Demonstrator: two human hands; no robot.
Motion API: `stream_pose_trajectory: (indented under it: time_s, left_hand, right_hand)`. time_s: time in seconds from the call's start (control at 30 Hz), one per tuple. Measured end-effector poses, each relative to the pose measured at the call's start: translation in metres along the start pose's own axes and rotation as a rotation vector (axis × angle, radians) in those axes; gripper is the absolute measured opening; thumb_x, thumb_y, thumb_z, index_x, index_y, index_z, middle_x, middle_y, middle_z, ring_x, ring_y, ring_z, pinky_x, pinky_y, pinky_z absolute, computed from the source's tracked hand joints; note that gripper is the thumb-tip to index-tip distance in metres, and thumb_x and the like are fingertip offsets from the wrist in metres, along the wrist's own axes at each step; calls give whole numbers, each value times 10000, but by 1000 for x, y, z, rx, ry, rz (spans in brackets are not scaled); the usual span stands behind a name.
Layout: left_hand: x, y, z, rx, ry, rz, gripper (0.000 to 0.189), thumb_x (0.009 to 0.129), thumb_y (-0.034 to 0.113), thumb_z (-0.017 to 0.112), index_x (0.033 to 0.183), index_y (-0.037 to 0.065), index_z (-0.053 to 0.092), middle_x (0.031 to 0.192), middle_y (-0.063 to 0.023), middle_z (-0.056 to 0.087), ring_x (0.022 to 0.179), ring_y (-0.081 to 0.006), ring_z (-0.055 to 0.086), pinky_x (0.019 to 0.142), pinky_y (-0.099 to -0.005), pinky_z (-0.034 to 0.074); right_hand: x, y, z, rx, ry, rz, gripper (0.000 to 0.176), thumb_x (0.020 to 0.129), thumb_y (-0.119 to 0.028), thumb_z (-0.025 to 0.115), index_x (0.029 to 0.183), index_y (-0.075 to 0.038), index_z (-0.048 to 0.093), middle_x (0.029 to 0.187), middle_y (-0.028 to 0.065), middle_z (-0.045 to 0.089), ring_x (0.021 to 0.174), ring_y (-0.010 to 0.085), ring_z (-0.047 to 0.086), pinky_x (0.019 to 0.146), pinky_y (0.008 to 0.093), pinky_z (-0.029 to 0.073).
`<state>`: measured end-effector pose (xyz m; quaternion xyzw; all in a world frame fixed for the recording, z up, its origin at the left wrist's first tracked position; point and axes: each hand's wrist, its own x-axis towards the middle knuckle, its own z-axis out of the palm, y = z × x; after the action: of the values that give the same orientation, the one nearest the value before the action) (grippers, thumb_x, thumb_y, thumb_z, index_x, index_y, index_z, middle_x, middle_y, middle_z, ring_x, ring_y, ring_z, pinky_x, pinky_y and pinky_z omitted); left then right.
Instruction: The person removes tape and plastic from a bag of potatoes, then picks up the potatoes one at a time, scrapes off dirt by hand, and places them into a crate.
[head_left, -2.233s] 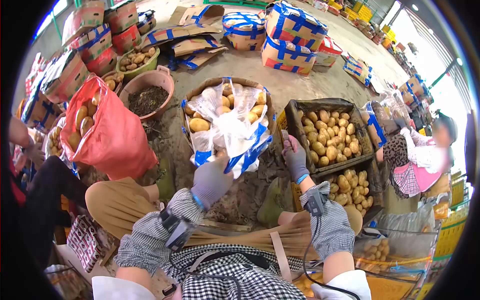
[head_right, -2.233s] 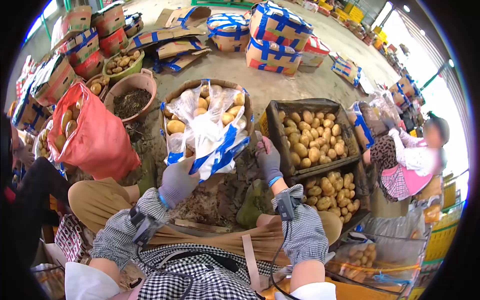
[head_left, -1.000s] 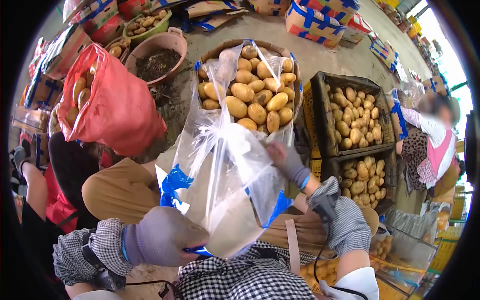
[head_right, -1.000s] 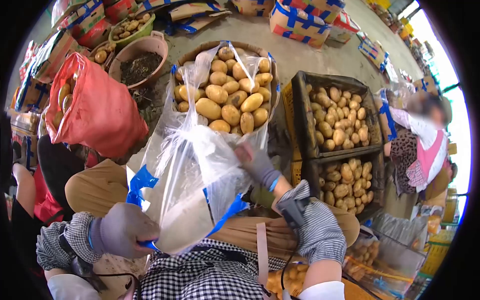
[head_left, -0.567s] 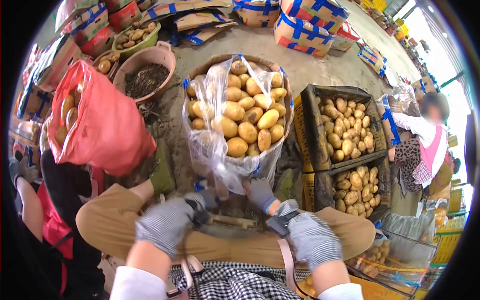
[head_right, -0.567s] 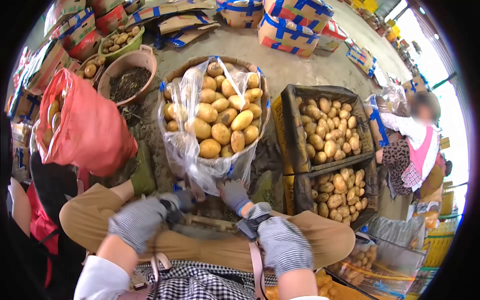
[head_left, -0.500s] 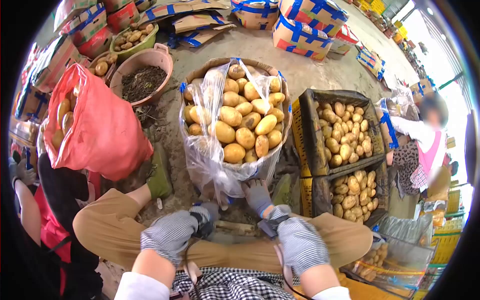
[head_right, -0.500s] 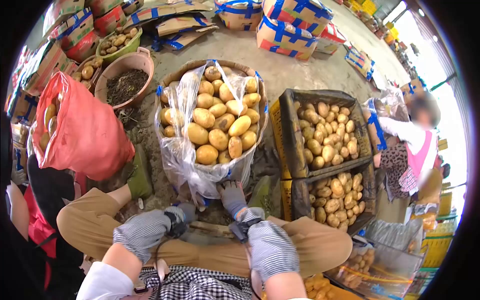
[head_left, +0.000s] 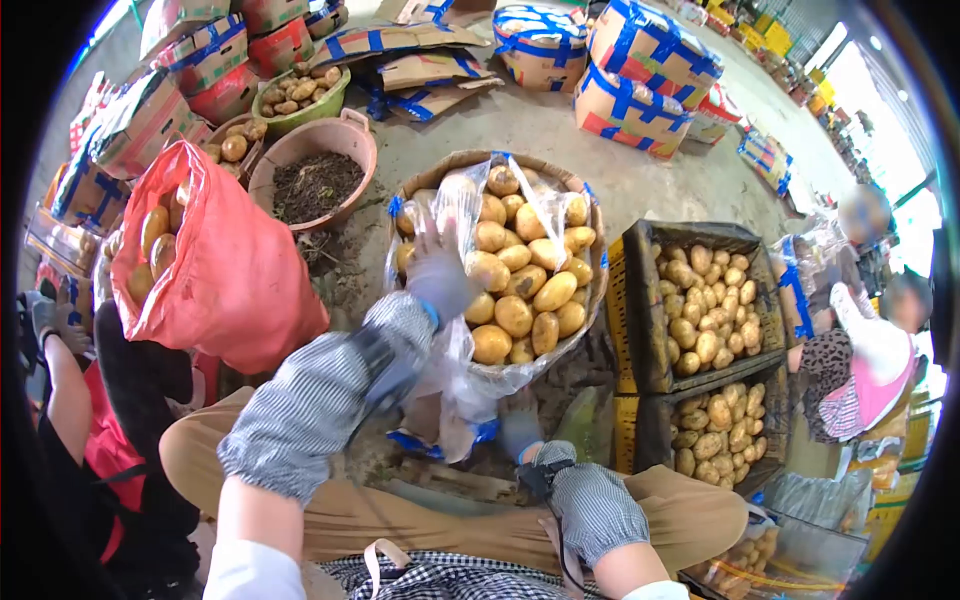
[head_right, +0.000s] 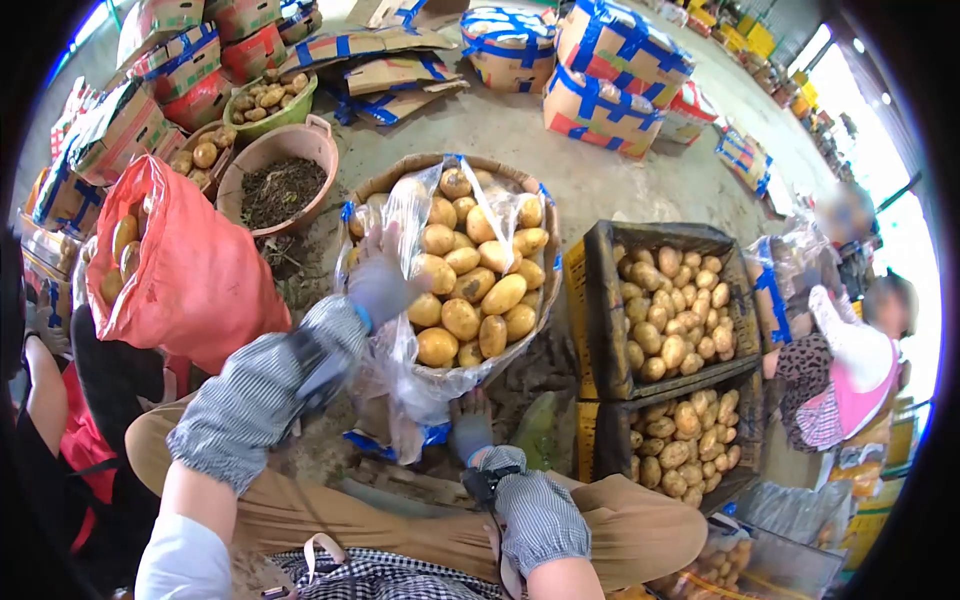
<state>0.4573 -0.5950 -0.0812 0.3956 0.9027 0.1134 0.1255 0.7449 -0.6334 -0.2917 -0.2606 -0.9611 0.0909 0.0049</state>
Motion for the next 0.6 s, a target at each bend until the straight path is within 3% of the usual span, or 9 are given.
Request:
stream_pose_trajectory:
  time_s: [0.07, 0.13, 0.17, 0.2, 0.27, 0.3, 0.33, 0.5, 0.6]
  left_hand:
    - [42, 3, 18, 31, -13, -238, 1027, 790, 487, 632, 1511, 51, 44, 1550, -259, 89, 1363, -424, 291, 1126, -428, 265]
    - [61, -10, 16, -61, -130, -284, 1003, 802, 457, 615, 1517, 64, 31, 1562, -246, 43, 1352, -398, 325, 1109, -421, 301]
    - [61, -11, 15, 25, -102, -261, 814, 837, 355, 584, 1491, 69, 193, 1522, -275, 183, 1240, -405, 470, 1013, -454, 417]
    - [63, -16, 15, 13, -104, -266, 814, 837, 355, 584, 1491, 69, 193, 1522, -275, 183, 1240, -405, 470, 1013, -454, 417]
    - [81, -44, 22, -5, -83, -1, 538, 864, 243, 563, 1350, 53, 434, 1410, -245, 416, 1140, -373, 573, 885, -449, 507]
    - [96, -64, 32, -108, 96, 86, 282, 860, 146, 548, 1123, 54, 600, 1117, -185, 643, 976, -344, 658, 802, -436, 540]
    - [106, -85, 34, -154, 250, 43, 196, 861, 145, 555, 993, 46, 661, 865, -141, 699, 848, -301, 690, 740, -405, 546]
    - [103, -162, 22, -250, 204, 171, 195, 842, 219, 588, 768, 57, 669, 668, -155, 644, 636, -303, 644, 610, -420, 498]
    - [83, -205, 116, -451, 263, 268, 181, 817, 213, 591, 724, 69, 647, 642, -162, 616, 597, -323, 613, 575, -430, 470]
  right_hand:
    - [-2, 3, -30, -55, -112, -11, 514, 790, -234, 574, 1275, -73, 524, 1335, 289, 447, 1302, 469, 354, 1098, 560, 256]
    - [-2, 7, -66, 314, -188, -43, 555, 798, -236, 604, 1316, -73, 492, 1336, 310, 434, 1291, 499, 343, 1084, 545, 281]
    - [-6, 14, -70, 312, -126, -80, 613, 808, -229, 633, 1368, -72, 439, 1312, 306, 455, 1241, 498, 395, 1050, 505, 342]
    - [-8, 19, -76, 302, -134, -84, 613, 808, -229, 633, 1368, -72, 439, 1312, 306, 455, 1241, 498, 395, 1050, 505, 342]
    - [-12, 26, -89, 566, -88, -55, 644, 817, -208, 629, 1400, -70, 393, 1276, 290, 493, 1196, 467, 454, 1008, 478, 392]
    - [-13, 26, -98, 480, -28, -64, 605, 835, -167, 617, 1390, -58, 399, 1242, 271, 528, 1135, 438, 514, 957, 448, 436]
    - [-11, 24, -108, 482, -35, -67, 605, 835, -167, 617, 1390, -58, 399, 1242, 271, 528, 1135, 438, 514, 957, 448, 436]
    - [2, 19, -118, 661, 132, 68, 447, 862, -84, 583, 1300, -69, 500, 1122, 223, 601, 998, 415, 588, 851, 435, 491]
    - [10, 7, -135, 569, 191, 17, 400, 850, -59, 590, 1248, -74, 545, 1064, 206, 620, 958, 400, 601, 822, 424, 502]
